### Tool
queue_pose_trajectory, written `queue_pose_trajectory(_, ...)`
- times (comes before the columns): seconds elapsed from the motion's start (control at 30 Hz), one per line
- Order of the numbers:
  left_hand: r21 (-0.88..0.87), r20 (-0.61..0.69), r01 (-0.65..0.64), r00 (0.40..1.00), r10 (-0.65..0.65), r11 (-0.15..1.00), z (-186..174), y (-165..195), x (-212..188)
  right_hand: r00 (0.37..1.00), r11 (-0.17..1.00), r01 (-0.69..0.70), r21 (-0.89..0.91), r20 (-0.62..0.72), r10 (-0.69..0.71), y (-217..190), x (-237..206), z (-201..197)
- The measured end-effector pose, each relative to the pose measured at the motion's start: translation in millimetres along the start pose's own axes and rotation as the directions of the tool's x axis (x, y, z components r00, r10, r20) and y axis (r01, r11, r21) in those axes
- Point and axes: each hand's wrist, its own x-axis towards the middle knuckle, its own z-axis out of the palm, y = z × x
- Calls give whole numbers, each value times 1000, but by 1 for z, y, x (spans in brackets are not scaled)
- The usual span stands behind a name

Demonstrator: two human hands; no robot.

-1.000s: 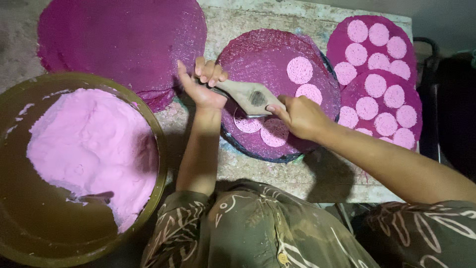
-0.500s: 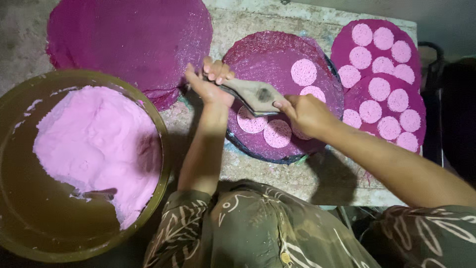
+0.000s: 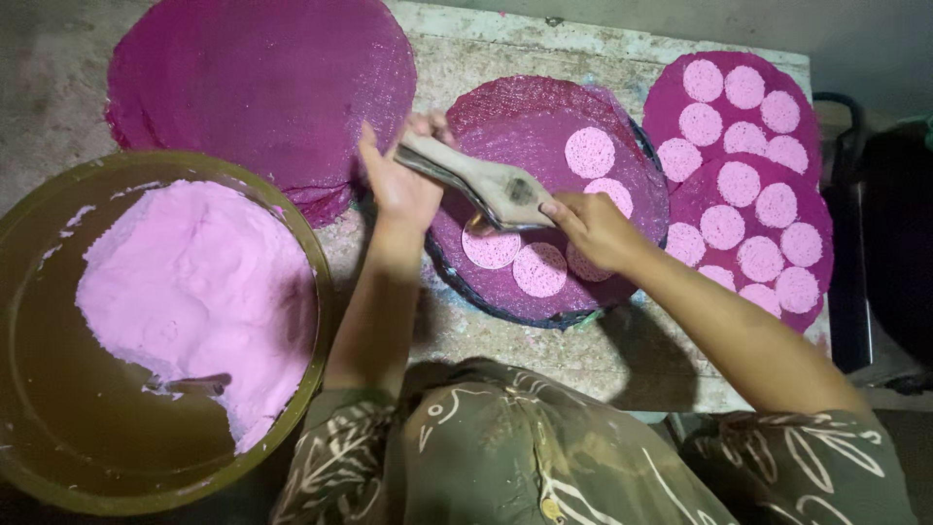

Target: The person scoops pink batter from a large basin into a wooden hand-held press mold, then stamps round batter discs onto round magenta boards, repeating the fill-and-press cycle and arranging the finished discs in rows on the boards.

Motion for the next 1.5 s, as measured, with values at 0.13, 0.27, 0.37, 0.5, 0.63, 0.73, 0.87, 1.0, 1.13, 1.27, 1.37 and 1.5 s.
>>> queue_pose_trajectory(0.13,688,-405,454,888,-220,566,-43,-39,-7,999,998,44,50,-34,-43,13,-7,4)
queue_pose_trajectory(0.27,690,-71,194,977,-202,697,-87,-60,-27,994,992,49,117,-98,-38,23,-3,18)
queue_pose_trajectory(0.37,851,-21,4,999,27,524,-89,-64,-50,983,991,65,120,-176,-43,32,2,29)
queue_pose_trajectory(0.5,915,403,-369,857,322,-162,-77,-58,-99,945,948,142,285,-324,-45,49,-4,38)
queue_pose_trajectory(0.63,847,494,-415,845,204,-331,-61,-53,-119,932,840,141,524,-356,66,68,-26,49)
queue_pose_trajectory(0.73,707,545,-366,827,136,-606,-51,-54,-115,906,805,184,563,-415,83,83,-43,60)
queue_pose_trajectory(0.87,713,533,-347,833,148,-610,-44,-55,-105,856,746,140,651,-458,239,100,-69,76)
queue_pose_trajectory(1.0,794,411,-302,906,99,-527,-48,-61,-99,855,701,136,700,-440,273,116,-96,81)
queue_pose_trajectory(1.13,752,561,-402,806,188,-523,-57,-69,-94,805,757,121,642,-509,304,128,-114,80)
queue_pose_trajectory(1.27,655,513,-323,854,88,-683,-65,-71,-92,767,704,156,692,-534,355,131,-122,81)
queue_pose_trajectory(1.37,621,567,-365,820,76,-694,-67,-70,-94,742,624,209,753,-538,400,130,-126,81)
queue_pose_trajectory(1.5,733,530,-418,846,65,-537,-61,-68,-89,719,620,253,742,-573,393,126,-132,78)
